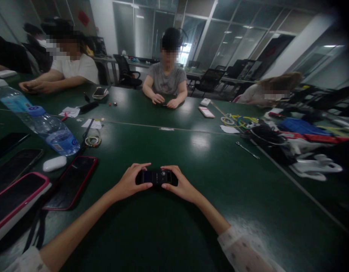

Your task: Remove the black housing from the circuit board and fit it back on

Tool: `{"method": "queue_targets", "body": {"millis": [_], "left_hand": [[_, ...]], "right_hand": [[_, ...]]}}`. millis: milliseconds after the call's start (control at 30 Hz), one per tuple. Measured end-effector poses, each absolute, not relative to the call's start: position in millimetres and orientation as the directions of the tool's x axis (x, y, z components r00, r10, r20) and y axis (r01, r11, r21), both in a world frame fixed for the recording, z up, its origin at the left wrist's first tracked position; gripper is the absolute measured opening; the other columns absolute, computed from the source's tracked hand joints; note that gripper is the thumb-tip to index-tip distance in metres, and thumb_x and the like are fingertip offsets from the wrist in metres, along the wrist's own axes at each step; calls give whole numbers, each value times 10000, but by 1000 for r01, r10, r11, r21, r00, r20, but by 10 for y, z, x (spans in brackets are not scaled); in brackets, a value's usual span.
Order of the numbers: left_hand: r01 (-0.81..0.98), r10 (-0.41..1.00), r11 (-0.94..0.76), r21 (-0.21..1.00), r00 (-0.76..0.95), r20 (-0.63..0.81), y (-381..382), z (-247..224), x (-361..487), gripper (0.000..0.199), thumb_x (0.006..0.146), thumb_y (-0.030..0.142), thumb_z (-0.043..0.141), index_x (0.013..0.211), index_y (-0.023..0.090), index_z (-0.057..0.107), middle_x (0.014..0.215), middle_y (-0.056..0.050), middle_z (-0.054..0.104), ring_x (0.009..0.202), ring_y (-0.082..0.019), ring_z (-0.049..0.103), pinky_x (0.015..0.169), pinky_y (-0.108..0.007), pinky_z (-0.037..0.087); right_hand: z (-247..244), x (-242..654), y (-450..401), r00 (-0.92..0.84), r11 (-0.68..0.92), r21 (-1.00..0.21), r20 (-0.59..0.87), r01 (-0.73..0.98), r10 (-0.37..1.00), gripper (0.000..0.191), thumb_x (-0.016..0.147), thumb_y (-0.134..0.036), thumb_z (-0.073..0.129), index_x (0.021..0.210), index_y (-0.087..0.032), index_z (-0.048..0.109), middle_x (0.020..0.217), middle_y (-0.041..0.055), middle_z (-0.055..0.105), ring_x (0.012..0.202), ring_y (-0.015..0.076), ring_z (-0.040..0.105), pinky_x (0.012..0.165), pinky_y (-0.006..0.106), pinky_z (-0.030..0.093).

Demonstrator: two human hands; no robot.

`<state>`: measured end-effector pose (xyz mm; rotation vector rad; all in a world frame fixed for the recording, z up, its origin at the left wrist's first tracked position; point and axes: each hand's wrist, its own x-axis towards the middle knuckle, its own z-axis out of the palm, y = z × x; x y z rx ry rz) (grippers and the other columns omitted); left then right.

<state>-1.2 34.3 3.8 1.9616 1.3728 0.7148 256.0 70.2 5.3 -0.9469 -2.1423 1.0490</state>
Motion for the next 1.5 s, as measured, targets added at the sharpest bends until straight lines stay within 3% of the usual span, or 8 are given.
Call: {"method": "queue_targets", "body": {"millis": [333,633,967,1233,1500], "left_hand": [[628,936,-283,725,346,66,343,49,-3,619,819,548,613,1369,350,409,1252,-79,497,1110,-277,498,934,-464,422],[624,933,-280,730,357,53,350,56,-14,648,792,551,645,1362,349,414,1248,-65,513,1120,-277,484,945,-454,411],[626,932,-268,732,360,33,333,81,-14,696,749,582,673,1355,352,421,1257,-67,507,1112,-285,475,916,-444,429],[611,927,-269,745,373,28,348,99,-24,482,929,551,423,1376,371,408,1277,-42,523,1133,-265,475,954,-462,401],[602,944,-209,770,329,-1,352,76,-21,477,917,553,450,1356,368,430,1281,-35,527,1172,-264,463,992,-478,384]], "right_hand": [[89,2595,730,-583,336,-866,66,370,810,534,732,-433,731,1212,-301,539,1210,49,491,1132,224,512,1001,459,431],[113,2581,724,-603,379,-854,100,356,792,545,719,-418,751,1211,-306,544,1200,45,510,1160,217,494,1031,433,396],[101,2585,736,-597,358,-863,84,357,798,541,701,-419,765,1187,-302,560,1150,38,535,1078,221,531,950,416,435],[86,2589,746,-601,355,-870,87,343,794,545,702,-407,766,1194,-305,556,1163,37,539,1087,219,528,952,420,433],[104,2584,740,-610,373,-861,95,347,787,537,719,-399,756,1204,-306,545,1164,38,538,1105,217,518,973,425,427]]}}
